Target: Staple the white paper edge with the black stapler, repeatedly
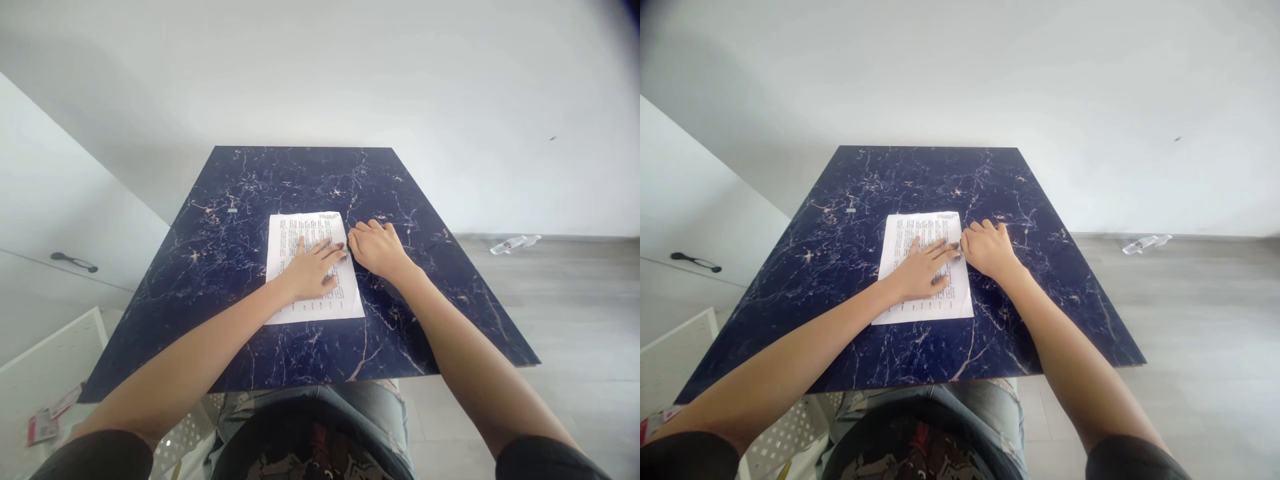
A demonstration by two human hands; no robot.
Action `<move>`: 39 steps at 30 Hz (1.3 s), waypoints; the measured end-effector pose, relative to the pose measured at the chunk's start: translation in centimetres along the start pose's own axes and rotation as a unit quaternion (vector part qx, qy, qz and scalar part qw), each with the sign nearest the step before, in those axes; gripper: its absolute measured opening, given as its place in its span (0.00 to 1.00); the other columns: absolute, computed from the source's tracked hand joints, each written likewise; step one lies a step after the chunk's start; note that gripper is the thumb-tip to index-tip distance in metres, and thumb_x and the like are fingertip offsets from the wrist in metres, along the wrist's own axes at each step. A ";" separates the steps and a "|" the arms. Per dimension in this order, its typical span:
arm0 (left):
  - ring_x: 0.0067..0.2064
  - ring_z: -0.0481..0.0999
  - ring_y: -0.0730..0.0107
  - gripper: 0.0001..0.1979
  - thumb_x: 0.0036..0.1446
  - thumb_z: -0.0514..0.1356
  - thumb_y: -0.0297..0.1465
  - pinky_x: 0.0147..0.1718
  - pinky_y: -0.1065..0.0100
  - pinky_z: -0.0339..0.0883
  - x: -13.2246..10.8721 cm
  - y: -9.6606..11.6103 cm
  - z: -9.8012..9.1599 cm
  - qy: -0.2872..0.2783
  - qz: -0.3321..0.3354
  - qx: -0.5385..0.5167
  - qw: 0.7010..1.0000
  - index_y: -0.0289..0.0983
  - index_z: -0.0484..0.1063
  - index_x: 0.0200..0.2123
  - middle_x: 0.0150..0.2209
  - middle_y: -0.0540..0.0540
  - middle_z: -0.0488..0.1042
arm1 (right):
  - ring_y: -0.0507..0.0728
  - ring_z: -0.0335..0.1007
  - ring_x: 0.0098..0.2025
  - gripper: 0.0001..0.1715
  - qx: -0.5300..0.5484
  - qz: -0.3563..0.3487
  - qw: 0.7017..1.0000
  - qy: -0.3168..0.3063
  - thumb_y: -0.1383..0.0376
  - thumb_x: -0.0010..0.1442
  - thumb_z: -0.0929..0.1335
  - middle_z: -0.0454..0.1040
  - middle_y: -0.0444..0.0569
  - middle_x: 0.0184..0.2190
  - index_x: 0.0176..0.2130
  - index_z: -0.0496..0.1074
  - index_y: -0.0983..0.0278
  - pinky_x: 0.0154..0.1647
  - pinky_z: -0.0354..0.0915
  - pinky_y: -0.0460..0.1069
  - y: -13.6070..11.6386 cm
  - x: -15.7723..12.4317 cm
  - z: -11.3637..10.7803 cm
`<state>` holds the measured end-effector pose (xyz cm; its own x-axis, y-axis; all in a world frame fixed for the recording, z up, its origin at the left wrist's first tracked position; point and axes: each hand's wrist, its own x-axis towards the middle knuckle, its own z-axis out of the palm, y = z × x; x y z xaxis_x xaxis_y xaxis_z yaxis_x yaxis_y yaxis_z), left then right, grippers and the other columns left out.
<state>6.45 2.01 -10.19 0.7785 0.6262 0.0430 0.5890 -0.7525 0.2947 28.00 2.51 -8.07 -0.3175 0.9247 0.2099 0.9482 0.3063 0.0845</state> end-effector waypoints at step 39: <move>0.76 0.47 0.49 0.30 0.68 0.50 0.39 0.71 0.33 0.27 -0.1 -0.3 0.2 -0.001 0.004 0.008 1.000 0.48 0.52 0.72 0.75 0.48 0.50 | 0.63 0.72 0.42 0.27 0.082 0.031 0.996 0.014 0.62 0.76 0.52 0.77 0.54 0.33 0.32 0.70 0.61 0.42 0.56 0.55 3.0 -0.2 -0.5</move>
<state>6.23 2.08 -10.51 0.7837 0.6195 0.0445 0.5859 -0.7612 0.2781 30.91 3.16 -7.34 -0.2568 0.9369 0.2374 0.9545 0.2844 -0.0899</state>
